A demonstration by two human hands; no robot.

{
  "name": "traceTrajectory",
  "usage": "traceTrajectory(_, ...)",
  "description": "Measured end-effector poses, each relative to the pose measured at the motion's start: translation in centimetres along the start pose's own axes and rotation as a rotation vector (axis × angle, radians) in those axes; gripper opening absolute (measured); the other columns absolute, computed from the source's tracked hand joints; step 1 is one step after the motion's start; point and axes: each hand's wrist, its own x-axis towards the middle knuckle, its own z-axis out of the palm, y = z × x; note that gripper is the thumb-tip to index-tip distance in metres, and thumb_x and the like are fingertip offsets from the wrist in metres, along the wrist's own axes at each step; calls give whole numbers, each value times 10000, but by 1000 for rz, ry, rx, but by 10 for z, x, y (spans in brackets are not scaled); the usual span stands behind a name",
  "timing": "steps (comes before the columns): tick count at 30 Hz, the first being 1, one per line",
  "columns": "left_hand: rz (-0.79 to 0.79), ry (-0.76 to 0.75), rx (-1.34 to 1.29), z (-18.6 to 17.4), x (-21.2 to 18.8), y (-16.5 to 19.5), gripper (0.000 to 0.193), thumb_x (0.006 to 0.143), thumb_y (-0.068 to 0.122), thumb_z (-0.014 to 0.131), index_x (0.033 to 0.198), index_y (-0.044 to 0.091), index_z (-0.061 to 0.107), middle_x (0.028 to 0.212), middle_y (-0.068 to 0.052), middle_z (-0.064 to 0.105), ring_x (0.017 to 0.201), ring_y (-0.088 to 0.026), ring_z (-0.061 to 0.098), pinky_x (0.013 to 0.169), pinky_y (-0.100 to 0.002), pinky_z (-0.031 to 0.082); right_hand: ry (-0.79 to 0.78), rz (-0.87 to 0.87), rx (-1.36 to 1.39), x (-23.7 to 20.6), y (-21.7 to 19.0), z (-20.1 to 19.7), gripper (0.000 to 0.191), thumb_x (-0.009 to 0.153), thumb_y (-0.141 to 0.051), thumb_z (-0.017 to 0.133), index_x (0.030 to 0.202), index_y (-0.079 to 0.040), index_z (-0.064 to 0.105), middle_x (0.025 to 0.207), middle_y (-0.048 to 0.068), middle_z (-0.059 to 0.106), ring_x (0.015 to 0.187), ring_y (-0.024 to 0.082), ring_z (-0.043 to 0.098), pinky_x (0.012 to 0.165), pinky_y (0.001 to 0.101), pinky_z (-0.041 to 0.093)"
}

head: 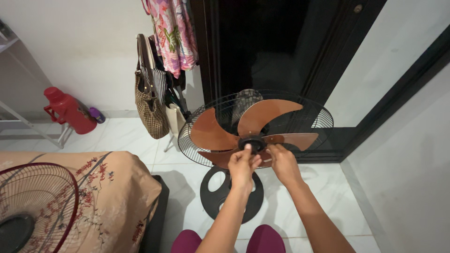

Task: The person disassembles a standing electric fan: they remove the front grille and place it on the bed, unscrew and remove the blade assembly, then remove the rear grille. They then begin reassembling by fitting the rear grille back onto the fan motor and tightening the retaining cap on the hub by hand.

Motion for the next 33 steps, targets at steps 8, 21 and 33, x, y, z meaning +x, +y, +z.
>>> traceTrajectory(8, -285, -117, -374, 0, -5, 9, 372, 1038, 234, 467, 1117, -129, 448, 1187, -398, 620, 1080, -458, 697, 910, -472, 611, 11, 11, 20, 0, -2, 0, 186, 928, -26, 606, 1082, -24, 712, 1017, 217, 694, 881, 425, 683, 741, 474, 552)
traceTrajectory(21, -37, 1, -167, -2, -3, 0, 98, 998, 82, 584, 1058, 17, 542, 1046, -174, 654, 1007, -358, 737, 894, -426, 641, -5, 18, -18, 0, -3, 0, 161, 924, 7, 599, 1036, -20, 710, 990, 194, 706, 894, 383, 706, 752, 451, 568)
traceTrajectory(33, -86, 38, -165, -8, -7, 6, 242, 997, 136, 520, 1159, -41, 552, 1070, -196, 615, 998, -354, 716, 869, -435, 632, 2, 23, -11, -1, -2, 0, 153, 916, -6, 611, 1036, -27, 704, 982, 197, 697, 868, 403, 689, 732, 467, 552)
